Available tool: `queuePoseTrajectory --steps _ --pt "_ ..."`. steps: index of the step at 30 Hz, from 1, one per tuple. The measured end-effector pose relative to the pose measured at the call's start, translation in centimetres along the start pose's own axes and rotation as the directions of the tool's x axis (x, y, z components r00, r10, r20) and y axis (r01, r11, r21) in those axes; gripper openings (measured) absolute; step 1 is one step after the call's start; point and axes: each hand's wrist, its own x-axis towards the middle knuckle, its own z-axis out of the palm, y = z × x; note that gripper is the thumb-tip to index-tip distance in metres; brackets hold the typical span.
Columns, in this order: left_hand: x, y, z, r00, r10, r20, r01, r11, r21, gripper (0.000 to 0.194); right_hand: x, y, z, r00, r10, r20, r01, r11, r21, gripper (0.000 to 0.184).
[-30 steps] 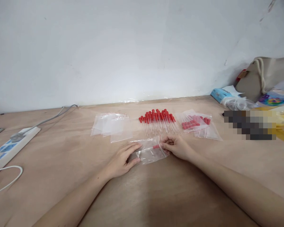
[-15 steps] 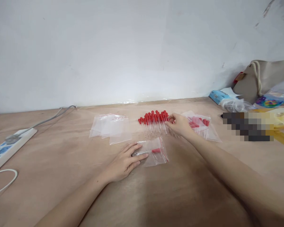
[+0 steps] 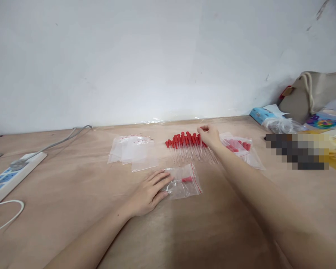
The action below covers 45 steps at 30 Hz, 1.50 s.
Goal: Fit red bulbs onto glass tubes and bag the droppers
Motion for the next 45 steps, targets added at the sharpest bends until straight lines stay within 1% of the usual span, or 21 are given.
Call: queuePoseTrajectory --steps 2,4,7,10,14,18,19,20,21,22,24,25,27,28,32,36,37,38,41,43,45 --pt "0.0 0.0 0.0 1.0 -0.011 -0.001 0.011 1.0 -0.006 0.042 -0.2 -0.3 -1.1 0.997 -0.036 -0.062 0.046 0.985 0.167 0.027" --pt "0.0 0.0 0.0 1.0 -0.02 -0.009 0.02 1.0 -0.014 0.043 -1.1 -0.7 -2.7 0.99 -0.058 -0.126 0.101 0.922 0.373 0.028" --pt "0.0 0.0 0.0 1.0 -0.03 -0.007 0.03 0.999 -0.025 0.046 -3.9 -1.0 -5.0 0.994 -0.034 -0.102 0.087 0.809 0.582 0.028" --pt "0.0 0.0 0.0 0.999 -0.049 -0.011 0.048 0.998 -0.034 0.048 -7.5 -0.6 -6.2 0.998 0.035 0.052 -0.061 0.751 0.658 0.032" --pt "-0.1 0.1 0.1 0.997 -0.076 -0.031 0.073 0.995 -0.068 0.05 -10.8 0.3 -6.2 0.973 0.131 0.191 -0.228 0.673 0.704 0.036" --pt "-0.2 0.2 0.1 0.994 -0.096 -0.042 0.092 0.991 -0.096 0.052 -12.5 0.4 -5.6 0.904 0.249 0.346 -0.426 0.563 0.708 0.037" --pt "-0.3 0.2 0.1 0.994 -0.101 -0.04 0.097 0.99 -0.101 0.053 -12.7 0.4 -5.6 0.884 0.253 0.393 -0.465 0.564 0.682 0.036" --pt "-0.3 0.2 0.2 0.994 -0.105 -0.036 0.101 0.989 -0.104 0.053 -13.0 0.3 -5.7 0.866 0.239 0.44 -0.488 0.596 0.638 0.034" --pt "-0.3 0.1 0.2 0.993 -0.11 -0.031 0.106 0.989 -0.106 0.054 -13.2 0.4 -5.7 0.855 0.204 0.477 -0.481 0.659 0.579 0.031" --pt "-0.3 0.1 0.2 0.993 -0.114 -0.026 0.11 0.988 -0.106 0.054 -13.3 0.4 -5.8 0.85 0.147 0.506 -0.432 0.743 0.511 0.028" --pt "-0.3 0.1 0.2 0.993 -0.118 -0.02 0.115 0.988 -0.107 0.054 -13.4 0.5 -6.0 0.847 -0.011 0.532 -0.223 0.9 0.375 0.023" --pt "-0.3 0.1 0.3 0.993 -0.117 -0.019 0.114 0.988 -0.108 0.055 -13.4 0.6 -6.0 0.846 -0.096 0.525 -0.091 0.944 0.318 0.021" --pt "-0.3 0.1 0.3 0.994 -0.11 -0.021 0.107 0.988 -0.112 0.054 -13.4 0.7 -5.8 0.835 -0.236 0.496 0.134 0.963 0.232 0.019" --pt "-0.2 0.1 0.3 0.994 -0.107 -0.025 0.103 0.988 -0.115 0.054 -13.4 0.7 -5.6 0.83 -0.286 0.48 0.211 0.956 0.204 0.017" --pt "-0.1 0.1 0.3 0.994 -0.1 -0.033 0.095 0.988 -0.124 0.054 -14.1 0.4 -4.4 0.804 -0.385 0.454 0.373 0.92 0.119 0.011" --pt "-0.1 0.2 0.2 0.994 -0.11 -0.016 0.107 0.986 -0.126 0.054 -14.5 0.2 -4.2 0.758 -0.433 0.488 0.453 0.887 0.084 0.018" --pt "-0.1 0.2 0.1 0.994 -0.106 -0.016 0.103 0.987 -0.124 0.053 -14.3 0.3 -4.4 0.77 -0.428 0.474 0.44 0.893 0.092 0.018" --pt "-0.1 0.2 0.1 0.995 -0.096 -0.016 0.093 0.988 -0.121 0.051 -13.8 0.4 -4.7 0.798 -0.407 0.445 0.412 0.907 0.091 0.018" --pt "-0.1 0.2 0.1 0.998 -0.056 -0.015 0.054 0.993 -0.109 0.043 -11.5 0.6 -5.3 0.899 -0.317 0.303 0.326 0.945 0.023 0.015" --pt "0.0 0.2 0.1 0.999 -0.029 -0.015 0.028 0.995 -0.1 0.038 -9.4 0.4 -5.1 0.926 -0.294 0.236 0.307 0.952 -0.02 0.013" --pt "0.0 0.1 0.1 1.0 -0.01 -0.011 0.009 0.996 -0.088 0.036 -7.4 -0.1 -4.2 0.939 -0.262 0.224 0.279 0.959 -0.048 0.014"
